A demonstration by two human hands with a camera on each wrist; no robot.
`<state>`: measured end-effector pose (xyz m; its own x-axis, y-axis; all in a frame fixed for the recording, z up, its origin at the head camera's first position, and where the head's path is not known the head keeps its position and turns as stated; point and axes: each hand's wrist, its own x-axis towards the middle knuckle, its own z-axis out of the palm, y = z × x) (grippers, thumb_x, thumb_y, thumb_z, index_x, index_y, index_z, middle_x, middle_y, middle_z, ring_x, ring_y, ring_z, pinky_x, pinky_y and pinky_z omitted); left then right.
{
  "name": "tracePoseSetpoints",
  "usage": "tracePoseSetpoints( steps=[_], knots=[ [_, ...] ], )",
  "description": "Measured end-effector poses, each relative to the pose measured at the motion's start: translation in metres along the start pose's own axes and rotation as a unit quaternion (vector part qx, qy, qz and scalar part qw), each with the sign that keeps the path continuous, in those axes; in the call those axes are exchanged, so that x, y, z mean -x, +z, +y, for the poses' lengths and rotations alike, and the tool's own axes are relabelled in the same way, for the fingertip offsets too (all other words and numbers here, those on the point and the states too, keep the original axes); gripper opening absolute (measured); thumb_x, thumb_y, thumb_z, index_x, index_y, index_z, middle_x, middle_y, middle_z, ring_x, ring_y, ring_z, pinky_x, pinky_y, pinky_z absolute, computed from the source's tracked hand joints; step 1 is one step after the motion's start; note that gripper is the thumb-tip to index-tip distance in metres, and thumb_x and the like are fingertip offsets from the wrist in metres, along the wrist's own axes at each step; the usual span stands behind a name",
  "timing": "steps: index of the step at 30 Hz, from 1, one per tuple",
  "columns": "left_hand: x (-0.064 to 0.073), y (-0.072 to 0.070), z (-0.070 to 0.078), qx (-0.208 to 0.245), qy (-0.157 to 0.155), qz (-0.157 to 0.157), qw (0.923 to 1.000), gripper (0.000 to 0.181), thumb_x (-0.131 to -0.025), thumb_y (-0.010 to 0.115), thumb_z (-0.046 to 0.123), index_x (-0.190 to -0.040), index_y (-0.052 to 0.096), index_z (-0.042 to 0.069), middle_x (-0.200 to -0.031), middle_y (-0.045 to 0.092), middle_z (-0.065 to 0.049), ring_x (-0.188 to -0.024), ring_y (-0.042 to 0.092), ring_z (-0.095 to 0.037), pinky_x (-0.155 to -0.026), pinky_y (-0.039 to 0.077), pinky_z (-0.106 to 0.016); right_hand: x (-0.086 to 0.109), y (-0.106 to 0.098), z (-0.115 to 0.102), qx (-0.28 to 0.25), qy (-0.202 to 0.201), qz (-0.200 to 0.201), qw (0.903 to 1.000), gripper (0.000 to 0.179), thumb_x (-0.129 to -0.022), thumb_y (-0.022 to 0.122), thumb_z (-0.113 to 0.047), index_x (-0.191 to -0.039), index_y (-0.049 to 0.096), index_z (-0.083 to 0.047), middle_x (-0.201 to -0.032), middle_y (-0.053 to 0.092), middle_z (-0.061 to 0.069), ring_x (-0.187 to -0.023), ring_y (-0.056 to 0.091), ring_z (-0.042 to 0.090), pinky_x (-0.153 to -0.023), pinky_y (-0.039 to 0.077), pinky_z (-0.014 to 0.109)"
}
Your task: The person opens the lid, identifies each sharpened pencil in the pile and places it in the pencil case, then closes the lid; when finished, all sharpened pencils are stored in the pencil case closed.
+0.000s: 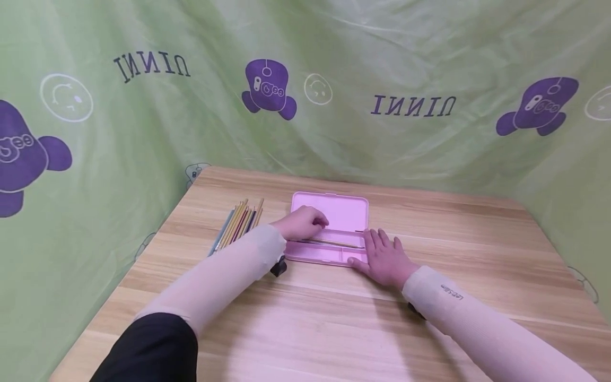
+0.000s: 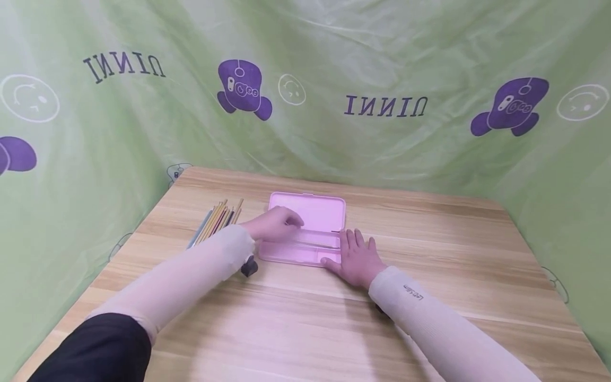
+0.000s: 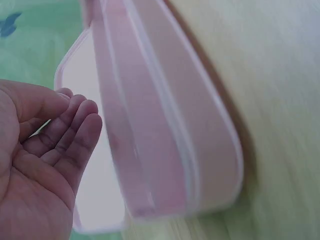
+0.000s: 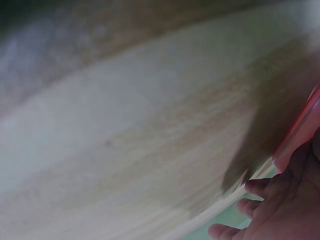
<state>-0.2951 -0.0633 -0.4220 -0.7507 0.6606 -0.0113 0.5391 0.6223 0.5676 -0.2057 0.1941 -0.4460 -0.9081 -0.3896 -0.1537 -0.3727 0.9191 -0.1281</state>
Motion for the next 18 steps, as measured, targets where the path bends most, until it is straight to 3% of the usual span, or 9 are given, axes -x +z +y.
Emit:
tracePoseSetpoints(
  steps=[6, 11, 14, 18],
  knots=[
    [0.023, -0.016, -0.012, 0.098, -0.074, 0.055, 0.9909, 0.027, -0.096, 0.06, 0.0, -0.12, 0.071, -0.007, -0.112, 0.073, -0.015, -0.105, 0.068, -0.025, -0.096, 0.055, -0.032, 0.0, 0.001, 0.001, -0.005, -0.001, -0.001, 1.0, 0.101, -0.103, 0.036, -0.069, -0.158, 0.016, 0.013, -0.162, 0.023, 0.035, -0.15, 0.016, 0.053, -0.116, 0.013, 0.075],
    [0.046, -0.027, -0.027, 0.158, -0.1, 0.082, 0.979, 0.027, -0.098, 0.062, 0.001, -0.122, 0.067, -0.01, -0.115, 0.071, -0.02, -0.108, 0.066, -0.031, -0.099, 0.054, -0.037, 0.0, -0.002, -0.001, -0.008, 0.003, -0.006, 0.9999, 0.098, -0.104, 0.04, -0.065, -0.158, 0.016, 0.013, -0.162, 0.022, 0.034, -0.15, 0.016, 0.053, -0.116, 0.013, 0.075],
    [0.058, -0.033, -0.038, 0.218, -0.117, 0.098, 0.9638, 0.031, -0.098, 0.059, -0.003, -0.127, 0.062, -0.014, -0.12, 0.067, -0.026, -0.111, 0.065, -0.035, -0.099, 0.055, -0.039, 0.001, -0.003, -0.001, -0.004, 0.002, -0.006, 1.0, 0.096, -0.104, 0.041, -0.063, -0.158, 0.016, 0.013, -0.162, 0.023, 0.034, -0.15, 0.016, 0.053, -0.116, 0.014, 0.075],
    [0.076, -0.041, -0.058, 0.305, -0.14, 0.133, 0.9326, 0.036, -0.1, 0.055, -0.007, -0.134, 0.053, -0.02, -0.128, 0.061, -0.035, -0.115, 0.064, -0.04, -0.097, 0.056, -0.035, 0.001, -0.002, -0.002, 0.0, -0.002, -0.001, 1.0, 0.096, -0.104, 0.042, -0.062, -0.157, 0.017, 0.014, -0.162, 0.023, 0.035, -0.15, 0.017, 0.053, -0.116, 0.015, 0.075]
  ],
)
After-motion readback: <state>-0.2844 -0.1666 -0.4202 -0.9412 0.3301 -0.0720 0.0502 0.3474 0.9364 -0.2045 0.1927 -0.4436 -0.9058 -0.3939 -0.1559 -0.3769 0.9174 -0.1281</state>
